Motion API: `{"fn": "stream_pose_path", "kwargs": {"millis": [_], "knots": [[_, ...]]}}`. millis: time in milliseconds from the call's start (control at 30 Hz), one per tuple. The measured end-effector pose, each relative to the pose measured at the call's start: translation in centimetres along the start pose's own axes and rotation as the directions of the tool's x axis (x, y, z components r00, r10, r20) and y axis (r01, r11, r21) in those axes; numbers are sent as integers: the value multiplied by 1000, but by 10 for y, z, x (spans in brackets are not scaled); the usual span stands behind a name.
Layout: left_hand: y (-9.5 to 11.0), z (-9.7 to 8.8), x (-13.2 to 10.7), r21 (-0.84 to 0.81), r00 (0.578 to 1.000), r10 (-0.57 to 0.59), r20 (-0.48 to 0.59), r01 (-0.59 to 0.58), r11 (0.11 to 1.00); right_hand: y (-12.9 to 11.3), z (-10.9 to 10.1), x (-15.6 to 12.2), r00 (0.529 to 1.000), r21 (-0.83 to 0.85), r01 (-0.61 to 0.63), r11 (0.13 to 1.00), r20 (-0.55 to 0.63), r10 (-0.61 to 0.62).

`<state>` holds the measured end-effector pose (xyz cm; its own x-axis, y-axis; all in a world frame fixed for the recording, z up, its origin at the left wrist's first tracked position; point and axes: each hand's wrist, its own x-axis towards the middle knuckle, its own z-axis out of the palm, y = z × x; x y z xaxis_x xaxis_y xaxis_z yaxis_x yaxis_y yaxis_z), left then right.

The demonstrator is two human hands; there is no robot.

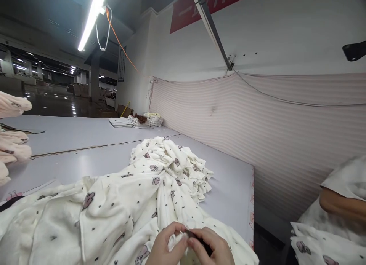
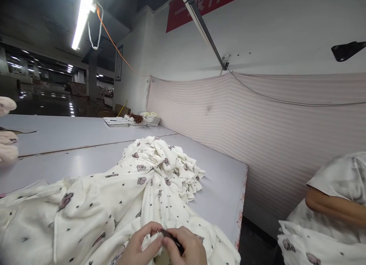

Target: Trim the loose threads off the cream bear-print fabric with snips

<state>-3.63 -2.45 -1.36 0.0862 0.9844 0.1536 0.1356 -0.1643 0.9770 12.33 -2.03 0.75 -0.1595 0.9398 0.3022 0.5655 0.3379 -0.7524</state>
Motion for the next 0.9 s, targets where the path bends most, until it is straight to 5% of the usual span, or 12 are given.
{"fn": "stream_pose_path", "kwargs": {"millis": [133,233,300,367,433,500,533,667,767,900], "knots": [[5,-5,4,-35,983,-73,-166,68,997,7,-8,-4,995,103,-50,993,-86,59],[11,-45,19,-412,905,-229,-359,66,909,33,-22,-17,949,221,-179,959,-216,228],[16,-76,33,-590,826,-286,-486,-69,804,54,-32,-28,906,282,-261,923,-259,335],[21,-91,44,-597,843,-248,-477,-103,796,73,-38,-37,877,325,-314,892,-260,403],[24,-78,48,-546,914,-188,-359,-42,837,85,-36,-40,867,364,-336,869,-241,437],[23,-38,43,-380,982,-116,-150,51,924,91,-30,-39,868,406,-332,851,-222,444],[21,-13,39,-23,999,3,45,-2,1000,92,-27,-37,873,431,-321,843,-211,440],[7,64,28,249,961,76,264,-144,958,93,-26,-39,887,499,-267,825,-207,413],[3,69,35,302,964,80,252,-157,940,102,-40,-50,851,490,-255,833,-295,434],[15,42,39,208,995,29,99,-49,977,119,-48,-60,719,493,-344,799,-408,562]]}}
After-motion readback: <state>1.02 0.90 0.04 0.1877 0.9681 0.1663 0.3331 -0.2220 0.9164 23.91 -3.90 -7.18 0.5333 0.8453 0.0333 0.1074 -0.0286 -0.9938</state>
